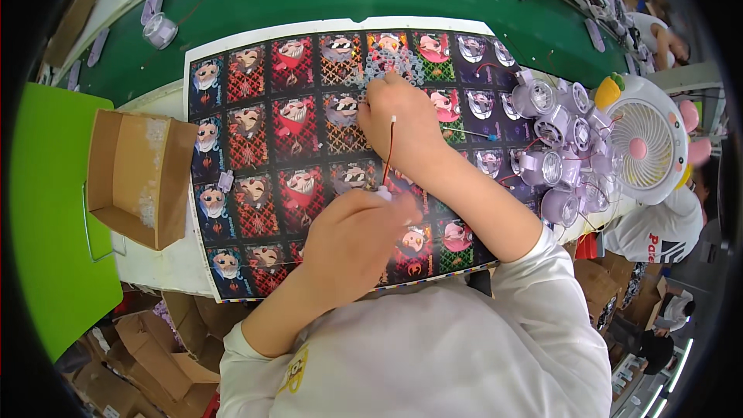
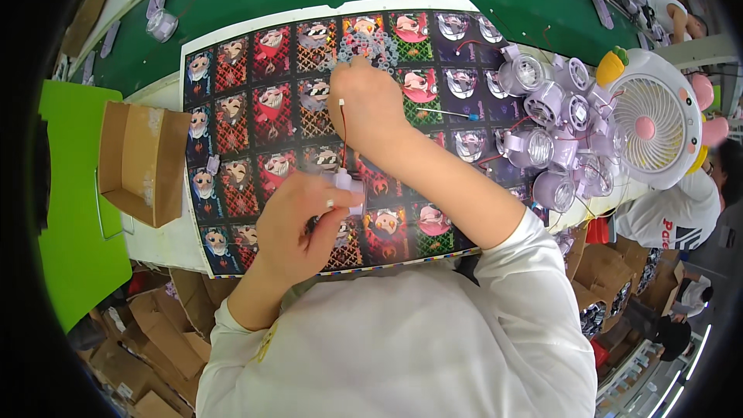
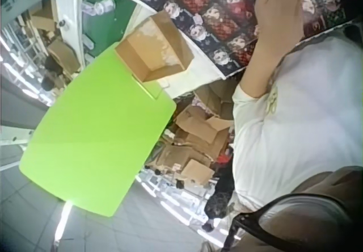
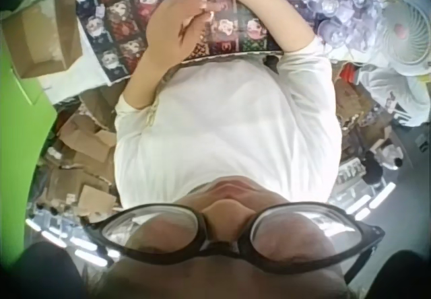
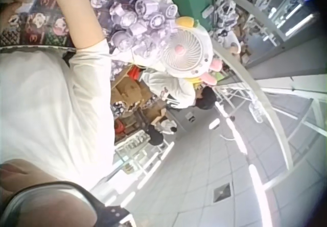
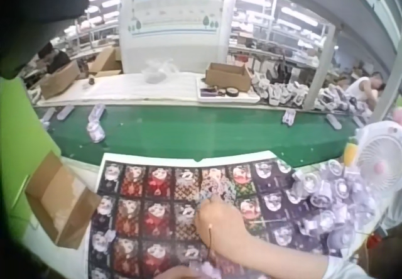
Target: The person assembles small purple electronic fan toys by inserting internal toy parts and wires into plastic casings. The person uses tweezers to manipulate the wires and parts.
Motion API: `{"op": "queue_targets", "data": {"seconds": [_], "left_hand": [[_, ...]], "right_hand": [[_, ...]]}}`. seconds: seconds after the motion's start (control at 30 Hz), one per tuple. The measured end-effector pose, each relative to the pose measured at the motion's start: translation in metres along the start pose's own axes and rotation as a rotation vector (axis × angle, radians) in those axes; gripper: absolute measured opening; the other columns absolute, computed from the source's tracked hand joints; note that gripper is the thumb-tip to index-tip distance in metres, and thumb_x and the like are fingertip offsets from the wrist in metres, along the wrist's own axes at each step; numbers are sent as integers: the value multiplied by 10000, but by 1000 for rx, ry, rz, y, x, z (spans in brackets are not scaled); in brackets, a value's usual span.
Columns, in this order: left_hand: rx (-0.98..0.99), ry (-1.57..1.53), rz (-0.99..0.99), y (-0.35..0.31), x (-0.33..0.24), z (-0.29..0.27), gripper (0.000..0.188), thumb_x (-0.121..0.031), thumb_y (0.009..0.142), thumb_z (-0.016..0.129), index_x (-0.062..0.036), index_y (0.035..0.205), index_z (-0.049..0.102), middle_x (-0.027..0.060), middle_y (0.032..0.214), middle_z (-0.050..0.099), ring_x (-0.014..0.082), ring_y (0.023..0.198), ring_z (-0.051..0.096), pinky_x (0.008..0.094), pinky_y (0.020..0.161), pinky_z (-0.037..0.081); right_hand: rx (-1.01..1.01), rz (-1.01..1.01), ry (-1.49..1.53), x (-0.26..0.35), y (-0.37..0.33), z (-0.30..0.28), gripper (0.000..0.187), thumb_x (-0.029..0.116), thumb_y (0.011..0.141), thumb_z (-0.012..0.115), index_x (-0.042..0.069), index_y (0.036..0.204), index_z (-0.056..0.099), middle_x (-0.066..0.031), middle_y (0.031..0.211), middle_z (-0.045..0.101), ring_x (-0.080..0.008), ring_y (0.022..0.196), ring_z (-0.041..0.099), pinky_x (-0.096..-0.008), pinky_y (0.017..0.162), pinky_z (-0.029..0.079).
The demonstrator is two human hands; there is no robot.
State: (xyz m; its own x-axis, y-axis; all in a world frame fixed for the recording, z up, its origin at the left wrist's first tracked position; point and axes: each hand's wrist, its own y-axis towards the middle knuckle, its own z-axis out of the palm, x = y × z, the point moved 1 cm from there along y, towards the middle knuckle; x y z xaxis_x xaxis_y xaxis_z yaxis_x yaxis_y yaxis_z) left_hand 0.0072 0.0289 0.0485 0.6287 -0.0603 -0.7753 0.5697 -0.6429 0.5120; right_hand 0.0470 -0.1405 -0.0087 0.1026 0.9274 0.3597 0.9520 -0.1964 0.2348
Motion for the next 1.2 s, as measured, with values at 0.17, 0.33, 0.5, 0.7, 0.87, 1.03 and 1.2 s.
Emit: {"op": "queue_targets", "data": {"seconds": [0.17, 0.33, 0.5, 0.7, 0.87, 1.03, 1.2], "left_hand": [[-44, -409, -176, -2, 3, -1, 205, 89, 833, 601, 7, 1008, 668, 109, 895, 683, 233, 765, 608, 317, 709, 486], [-89, -400, -310, 5, -7, -2, 173, 55, 859, 583, 5, 1002, 667, 101, 841, 681, 243, 728, 606, 332, 678, 475], [-25, -209, -104, 15, 1, 3, 139, 38, 831, 611, 10, 965, 635, 115, 785, 607, 277, 669, 538, 366, 610, 419], [-27, -133, -1, 20, 0, 11, 160, 28, 780, 665, 18, 936, 628, 111, 800, 590, 288, 699, 544, 377, 608, 415], [-4, 37, 81, 20, 2, 12, 204, 17, 732, 678, 8, 933, 645, 104, 819, 599, 283, 716, 568, 380, 623, 443], [-66, 369, 281, 14, 4, 16, 252, -29, 703, 663, 14, 951, 660, 92, 835, 624, 263, 755, 601, 393, 688, 517], [-42, 383, 385, 10, 7, 20, 237, -93, 722, 658, 42, 917, 648, 109, 871, 662, 230, 762, 606, 397, 762, 560]], "right_hand": [[-64, -96, 193, -3, 4, -15, 114, 65, 755, 689, -16, 790, 617, -171, 751, 611, -332, 690, 628, -425, 628, 513], [62, 135, 831, 12, -20, -103, 110, -23, 713, 702, 12, 796, 640, -29, 729, 591, -106, 578, 521, -241, 529, 394], [198, -152, 728, 29, -46, -153, 129, -27, 645, 697, 14, 748, 630, -22, 711, 550, -72, 485, 448, -222, 452, 322], [161, -124, 578, 28, -56, -158, 138, -31, 651, 695, 20, 761, 629, -30, 707, 534, -72, 479, 465, -226, 410, 332], [138, -95, 495, 29, -64, -156, 137, -40, 681, 701, 18, 786, 633, -29, 733, 546, -96, 483, 479, -245, 420, 363], [179, -169, 420, 23, -71, -150, 146, -26, 691, 717, 7, 813, 644, -51, 726, 550, -146, 512, 512, -270, 436, 391], [304, -158, 377, 24, -77, -157, 114, 66, 760, 684, 11, 840, 623, -104, 782, 545, -297, 664, 598, -403, 549, 503]]}}
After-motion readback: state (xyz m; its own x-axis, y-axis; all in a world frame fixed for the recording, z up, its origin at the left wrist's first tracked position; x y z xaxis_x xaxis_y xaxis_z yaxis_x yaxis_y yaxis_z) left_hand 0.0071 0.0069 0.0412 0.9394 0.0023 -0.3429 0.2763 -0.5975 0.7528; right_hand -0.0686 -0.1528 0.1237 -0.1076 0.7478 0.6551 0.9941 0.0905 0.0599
